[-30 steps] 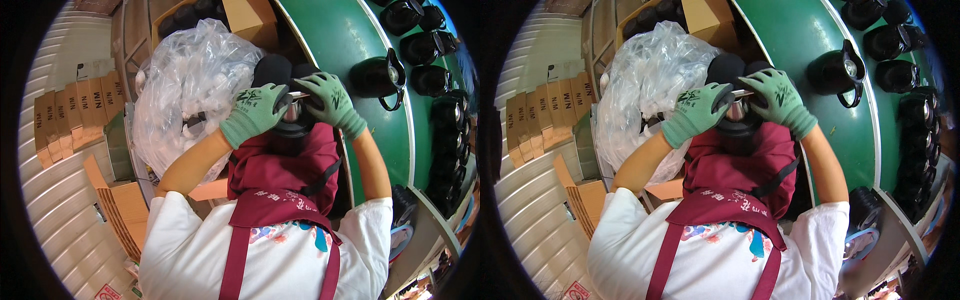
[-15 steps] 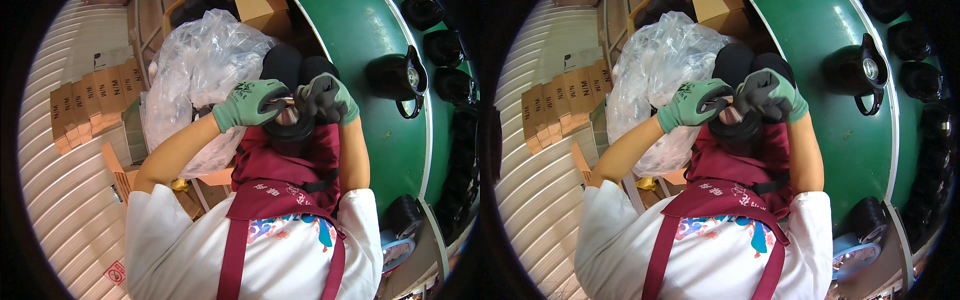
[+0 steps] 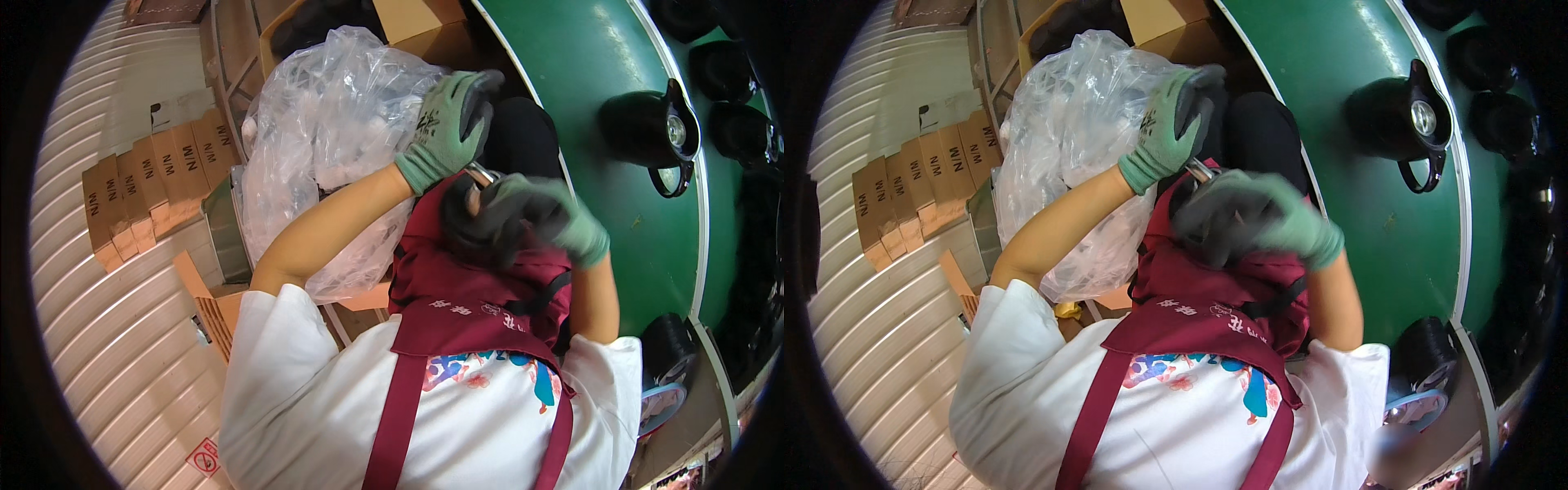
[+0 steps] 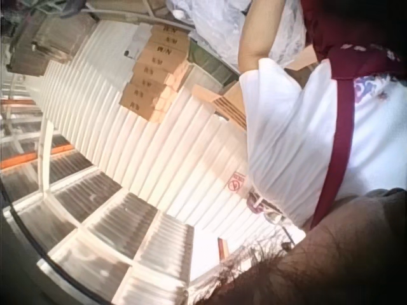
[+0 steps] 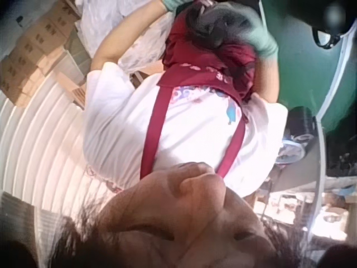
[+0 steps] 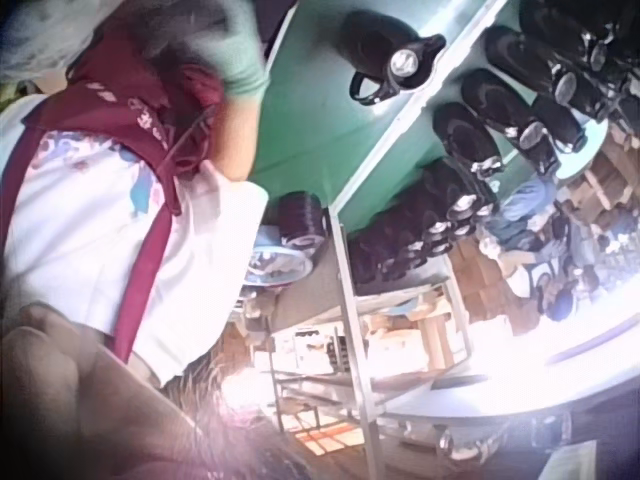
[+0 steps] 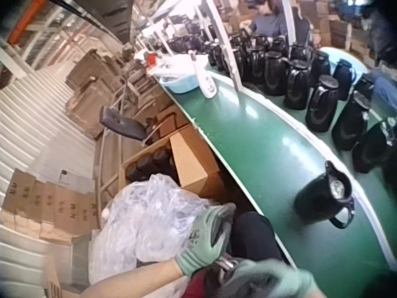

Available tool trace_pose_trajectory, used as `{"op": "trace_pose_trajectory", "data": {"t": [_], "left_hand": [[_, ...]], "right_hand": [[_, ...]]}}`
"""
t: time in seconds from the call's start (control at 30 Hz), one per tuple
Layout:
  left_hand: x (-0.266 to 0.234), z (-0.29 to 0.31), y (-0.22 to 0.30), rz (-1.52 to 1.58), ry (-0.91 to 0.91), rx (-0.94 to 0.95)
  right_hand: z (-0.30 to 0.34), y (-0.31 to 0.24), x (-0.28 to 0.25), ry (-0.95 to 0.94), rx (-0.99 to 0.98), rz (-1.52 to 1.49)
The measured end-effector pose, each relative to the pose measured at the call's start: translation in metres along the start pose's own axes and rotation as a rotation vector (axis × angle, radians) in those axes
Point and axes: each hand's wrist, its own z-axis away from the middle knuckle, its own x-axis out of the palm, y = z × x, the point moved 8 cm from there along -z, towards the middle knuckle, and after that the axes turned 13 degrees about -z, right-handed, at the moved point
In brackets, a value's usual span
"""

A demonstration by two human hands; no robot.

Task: The person assembles black kettles by inserting a metal spout into the lid, attaching the lid to the kettle body, and placing the completed units on a green workbench. The person handles kettles, lids, and spouts one at a time.

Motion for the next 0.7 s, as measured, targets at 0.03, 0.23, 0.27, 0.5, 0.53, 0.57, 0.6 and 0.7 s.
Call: {"op": "trace_pose_trajectory", "data": {"t": [0.03, 0.23, 0.27, 0.5, 0.53, 0.57, 0.6, 0.7], "left_hand": [[-0.014, -0.003, 0.013, -0.203, 0.135, 0.096], [-0.027, 0.011, 0.061, -0.499, 0.415, 0.442], [-0.031, 0.015, 0.066, -0.513, 0.422, 0.504], [-0.021, 0.033, 0.137, 0.056, -0.137, 0.375], [0.0, 0.04, 0.139, 0.092, -0.245, 0.254], [0.011, 0.051, 0.139, 0.042, -0.275, 0.239], [0.015, 0.051, 0.139, 0.1, -0.311, 0.232], [0.016, 0.054, 0.146, 0.166, -0.222, 0.215]], "right_hand": [[0.011, 0.025, -0.031, 0.212, 0.0, -0.524], [-0.044, 0.075, -0.062, 0.385, 0.19, -0.177], [-0.05, 0.087, -0.048, 0.239, 0.206, -0.226], [-0.094, 0.087, -0.024, -0.219, -0.225, 0.451], [-0.1, 0.078, -0.018, -0.269, -0.173, 0.424], [-0.103, 0.074, -0.016, -0.303, -0.126, 0.408], [-0.105, 0.07, -0.016, -0.226, -0.179, 0.356], [-0.107, 0.073, -0.01, -0.316, -0.167, 0.17]]}}
